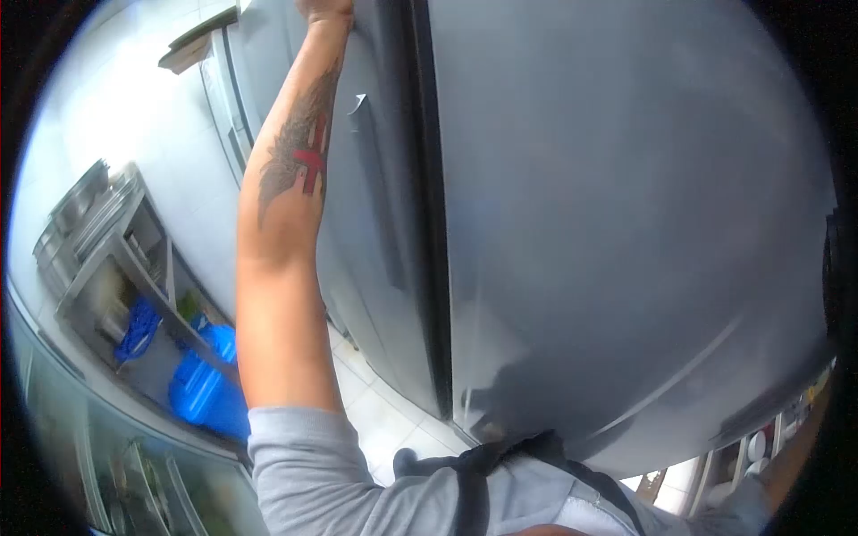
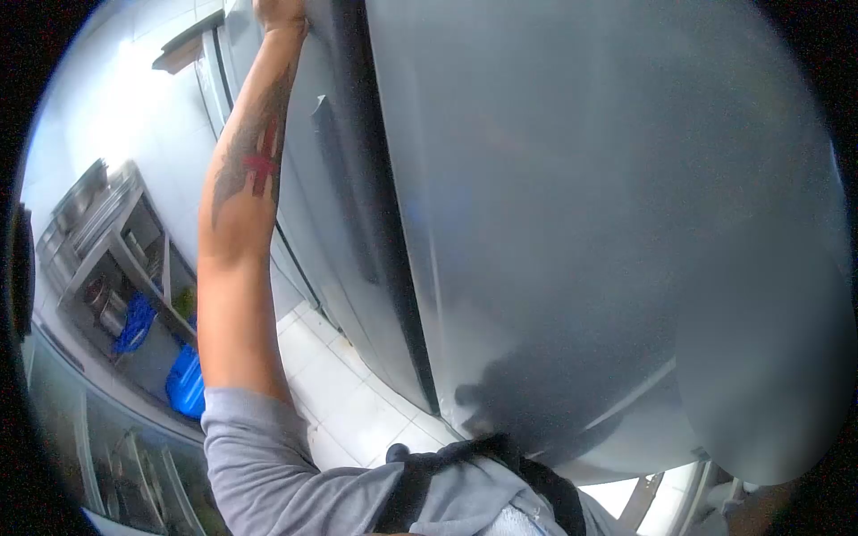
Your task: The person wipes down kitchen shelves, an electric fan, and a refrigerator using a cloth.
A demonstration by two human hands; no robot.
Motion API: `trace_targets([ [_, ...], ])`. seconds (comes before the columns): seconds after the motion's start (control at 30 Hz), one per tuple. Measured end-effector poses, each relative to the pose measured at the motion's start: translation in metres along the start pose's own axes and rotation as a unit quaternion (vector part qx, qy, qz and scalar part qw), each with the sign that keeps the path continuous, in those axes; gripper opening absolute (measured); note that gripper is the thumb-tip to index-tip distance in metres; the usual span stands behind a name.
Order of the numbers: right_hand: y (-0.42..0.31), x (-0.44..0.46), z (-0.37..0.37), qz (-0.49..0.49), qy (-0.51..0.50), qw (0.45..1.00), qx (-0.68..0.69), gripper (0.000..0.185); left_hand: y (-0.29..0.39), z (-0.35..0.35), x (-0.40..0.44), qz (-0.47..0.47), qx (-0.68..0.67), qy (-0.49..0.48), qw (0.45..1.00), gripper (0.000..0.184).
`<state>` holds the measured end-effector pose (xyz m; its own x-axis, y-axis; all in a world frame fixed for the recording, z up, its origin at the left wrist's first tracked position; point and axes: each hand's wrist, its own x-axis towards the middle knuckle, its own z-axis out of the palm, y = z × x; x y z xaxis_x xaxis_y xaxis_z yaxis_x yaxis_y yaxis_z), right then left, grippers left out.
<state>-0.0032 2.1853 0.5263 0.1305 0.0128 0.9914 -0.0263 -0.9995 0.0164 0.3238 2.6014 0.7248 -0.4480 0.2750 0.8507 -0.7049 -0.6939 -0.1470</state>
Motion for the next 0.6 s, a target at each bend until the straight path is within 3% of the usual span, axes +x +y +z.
trace_targets([
  [0.07, -0.036, -0.002, 0.004, 0.007, 0.021, 1.000, 0.003, 0.027, -0.008, -0.005, 0.008, -0.003, -0.061, 0.066, 0.996, 0.031],
  [0.23, -0.179, 0.059, 0.053, 0.003, 0.093, 0.994, 0.061, 0.028, -0.011, -0.058, 0.010, -0.126, -0.280, 0.009, 0.952, 0.037],
  [0.3, -0.244, 0.097, 0.082, 0.000, 0.113, 0.988, 0.102, 0.029, -0.019, -0.088, 0.015, -0.234, -0.472, -0.021, 0.849, 0.040],
  [0.37, -0.296, 0.122, 0.109, 0.009, 0.124, 0.984, 0.129, 0.029, -0.030, -0.115, 0.022, -0.366, -0.656, -0.006, 0.660, 0.043],
  [0.4, -0.316, 0.124, 0.121, 0.011, 0.130, 0.982, 0.136, 0.030, -0.040, -0.127, 0.024, -0.383, -0.684, -0.015, 0.620, 0.044],
  [0.43, -0.332, 0.114, 0.135, 0.012, 0.129, 0.982, 0.139, 0.030, -0.062, -0.135, 0.025, -0.296, -0.639, -0.133, 0.697, 0.061],
  [0.47, -0.344, 0.093, 0.145, 0.016, 0.129, 0.982, 0.137, 0.031, -0.081, -0.139, 0.016, -0.276, -0.580, -0.149, 0.752, 0.061],
  [0.53, -0.366, 0.015, 0.157, 0.015, 0.121, 0.985, 0.121, 0.031, -0.119, -0.145, -0.005, -0.263, -0.602, -0.167, 0.736, 0.069],
  [0.57, -0.377, -0.039, 0.157, -0.018, 0.143, 0.989, 0.037, 0.040, -0.139, -0.145, -0.019, -0.246, -0.635, -0.168, 0.712, 0.072],
  [0.6, -0.394, -0.091, 0.147, 0.028, 0.107, 0.993, 0.028, 0.041, -0.148, -0.153, -0.038, -0.257, -0.639, -0.163, 0.707, 0.074],
])
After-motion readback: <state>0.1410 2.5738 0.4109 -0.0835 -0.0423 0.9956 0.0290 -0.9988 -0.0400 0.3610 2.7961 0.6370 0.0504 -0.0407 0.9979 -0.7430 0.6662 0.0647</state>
